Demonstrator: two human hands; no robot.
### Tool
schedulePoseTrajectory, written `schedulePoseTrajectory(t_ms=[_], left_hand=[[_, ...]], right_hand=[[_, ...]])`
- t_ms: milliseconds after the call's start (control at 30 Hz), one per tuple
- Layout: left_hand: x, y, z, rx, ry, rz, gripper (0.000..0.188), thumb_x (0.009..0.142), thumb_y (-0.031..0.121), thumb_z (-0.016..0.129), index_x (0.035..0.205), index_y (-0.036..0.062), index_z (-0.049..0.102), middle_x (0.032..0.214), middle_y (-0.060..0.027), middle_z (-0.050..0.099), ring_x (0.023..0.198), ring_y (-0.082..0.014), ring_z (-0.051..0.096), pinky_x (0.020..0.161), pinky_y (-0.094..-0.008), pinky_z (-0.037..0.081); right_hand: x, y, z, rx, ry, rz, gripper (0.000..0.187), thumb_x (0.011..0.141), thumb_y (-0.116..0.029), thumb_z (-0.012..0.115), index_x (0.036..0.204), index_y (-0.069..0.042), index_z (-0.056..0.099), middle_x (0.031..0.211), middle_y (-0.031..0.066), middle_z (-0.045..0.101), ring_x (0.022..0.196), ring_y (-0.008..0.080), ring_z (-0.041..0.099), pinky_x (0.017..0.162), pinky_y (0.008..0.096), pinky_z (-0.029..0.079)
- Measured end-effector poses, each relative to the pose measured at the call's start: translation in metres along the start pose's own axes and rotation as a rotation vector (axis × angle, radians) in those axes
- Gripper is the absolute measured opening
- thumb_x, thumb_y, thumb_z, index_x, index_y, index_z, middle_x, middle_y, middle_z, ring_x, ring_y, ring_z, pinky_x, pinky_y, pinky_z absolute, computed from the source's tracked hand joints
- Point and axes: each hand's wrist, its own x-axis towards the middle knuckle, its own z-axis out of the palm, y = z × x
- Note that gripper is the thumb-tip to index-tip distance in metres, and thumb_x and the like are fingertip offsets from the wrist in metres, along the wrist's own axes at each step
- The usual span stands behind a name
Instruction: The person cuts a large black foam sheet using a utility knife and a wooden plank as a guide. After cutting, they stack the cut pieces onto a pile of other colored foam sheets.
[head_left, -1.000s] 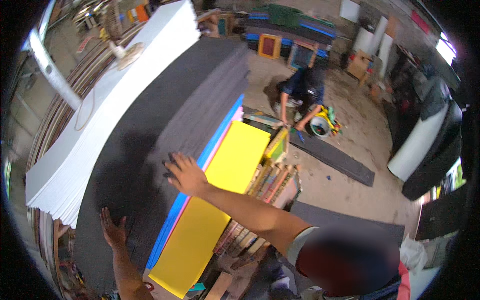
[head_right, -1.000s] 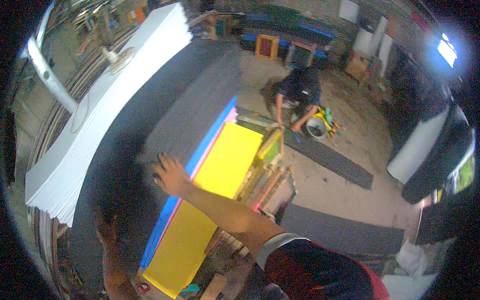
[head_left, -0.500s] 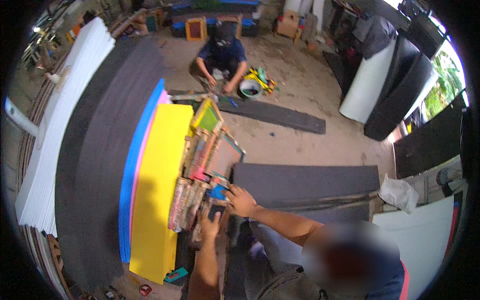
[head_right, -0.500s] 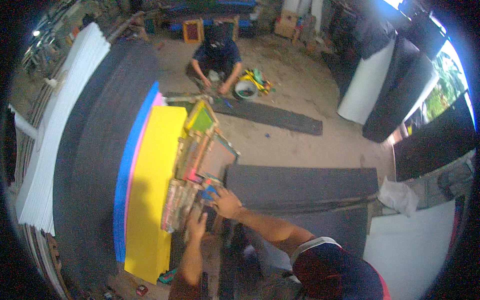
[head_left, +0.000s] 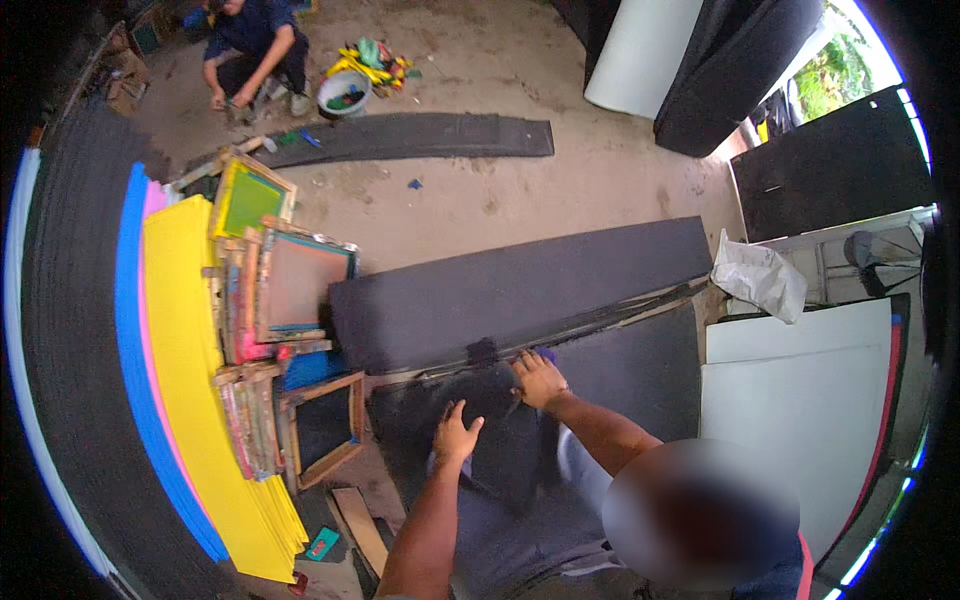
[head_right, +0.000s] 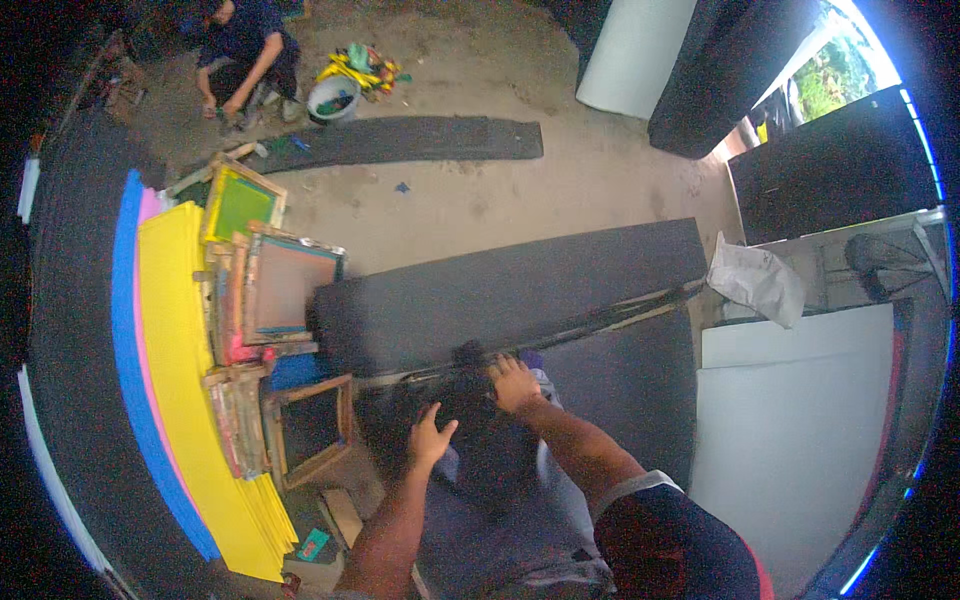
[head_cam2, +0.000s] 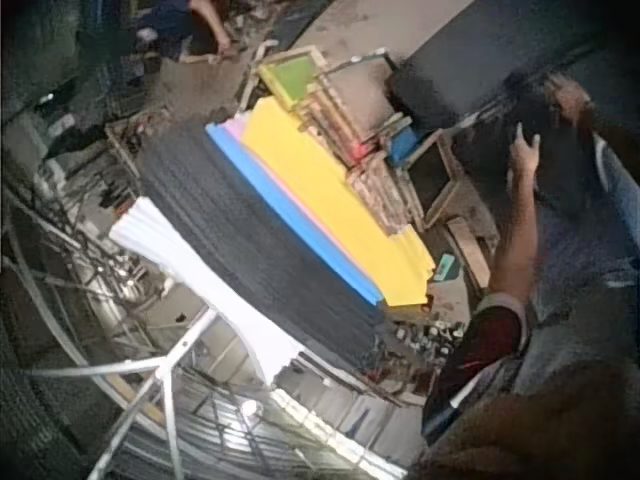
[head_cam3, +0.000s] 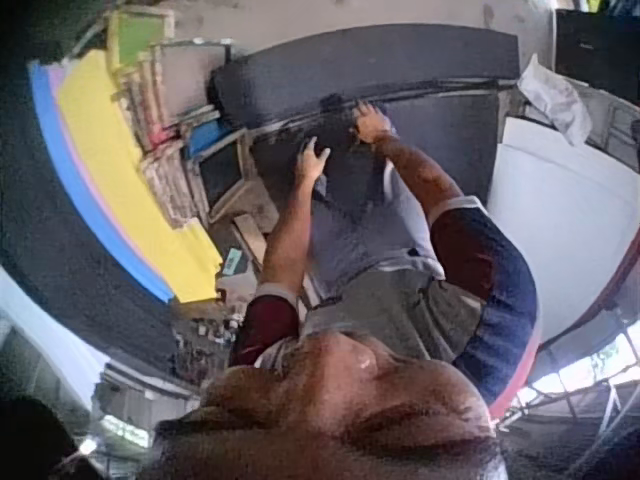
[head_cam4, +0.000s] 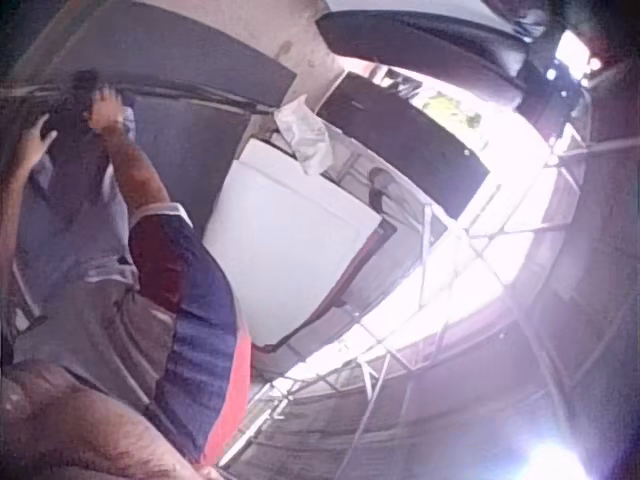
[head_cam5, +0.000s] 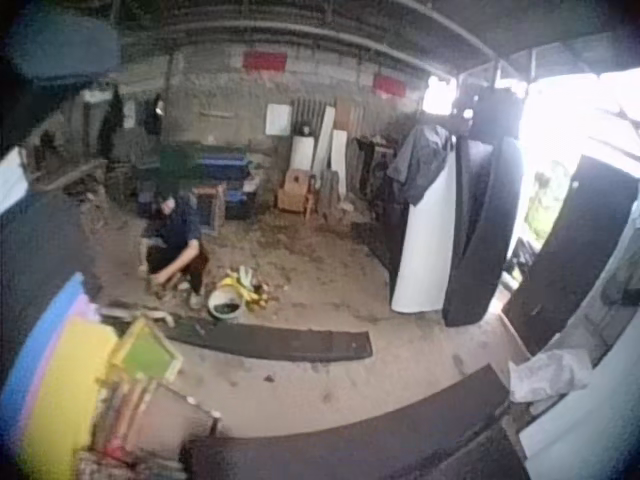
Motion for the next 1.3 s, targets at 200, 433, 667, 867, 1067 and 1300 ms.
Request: schedulePoseTrajectory(t_ms=[200, 433, 667, 867, 1067, 1300], left_hand=[[0.146, -0.030, 0.099, 0.208, 0.007, 0.023, 0.084, 0.094, 0.040, 0.076, 0.162, 0.0104, 0.036, 0.171, -0.0217, 0.025, 0.157, -0.0419, 0.024, 0.126, -0.0532, 0.030], [0.291, 0.012, 0.152, 0.499, 0.045, -0.005, 0.100, 0.090, 0.038, 0.081, 0.167, 0.0140, 0.022, 0.174, -0.0204, 0.014, 0.161, -0.0419, 0.013, 0.127, -0.0568, 0.023], [0.343, 0.013, 0.192, 0.676, -0.053, -0.045, 0.113, 0.086, 0.037, 0.085, 0.170, 0.0189, 0.012, 0.177, -0.0172, 0.004, 0.162, -0.0401, 0.008, 0.128, -0.0561, 0.022], [0.343, 0.020, 0.189, 0.783, -0.118, -0.110, 0.119, 0.083, 0.035, 0.087, 0.170, 0.0194, 0.008, 0.177, -0.0171, 0.002, 0.162, -0.0401, 0.010, 0.127, -0.0544, 0.024], [0.335, 0.026, 0.182, 0.805, -0.151, -0.075, 0.112, 0.084, 0.034, 0.086, 0.169, 0.0175, 0.014, 0.176, -0.0173, 0.005, 0.160, -0.0402, 0.016, 0.128, -0.0531, 0.024], [0.340, 0.017, 0.184, 0.801, -0.150, -0.037, 0.104, 0.088, 0.032, 0.083, 0.168, 0.0161, 0.019, 0.176, -0.0160, 0.007, 0.160, -0.0371, 0.018, 0.128, -0.0518, 0.024]], right_hand=[[0.101, 0.160, 0.104, -0.071, -0.088, 0.045, 0.068, 0.094, -0.032, 0.069, 0.152, -0.005, 0.045, 0.165, 0.0233, 0.036, 0.154, 0.0407, 0.034, 0.121, 0.0541, 0.036], [0.207, 0.279, 0.172, -0.269, 0.065, -0.055, 0.067, 0.106, -0.026, 0.047, 0.167, -0.009, 0.023, 0.169, 0.0251, 0.026, 0.156, 0.0428, 0.029, 0.122, 0.0576, 0.035], [0.241, 0.319, 0.215, -0.451, 0.329, -0.350, 0.059, 0.105, -0.020, 0.049, 0.162, -0.007, 0.036, 0.154, 0.0366, 0.044, 0.139, 0.0532, 0.050, 0.105, 0.0575, 0.054], [0.243, 0.303, 0.198, -0.429, 0.186, -0.382, 0.061, 0.109, -0.019, 0.043, 0.167, -0.022, 0.025, 0.147, 0.0462, 0.046, 0.128, 0.0603, 0.057, 0.096, 0.0579, 0.060], [0.224, 0.287, 0.189, -0.448, 0.065, -0.366, 0.069, 0.110, -0.025, 0.044, 0.169, -0.030, 0.010, 0.145, 0.0460, 0.047, 0.124, 0.0597, 0.060, 0.093, 0.0621, 0.059], [0.225, 0.284, 0.196, -0.523, 0.162, -0.333, 0.076, 0.105, -0.032, 0.053, 0.169, -0.036, 0.012, 0.165, 0.0299, 0.033, 0.148, 0.0517, 0.040, 0.104, 0.0737, 0.046]])
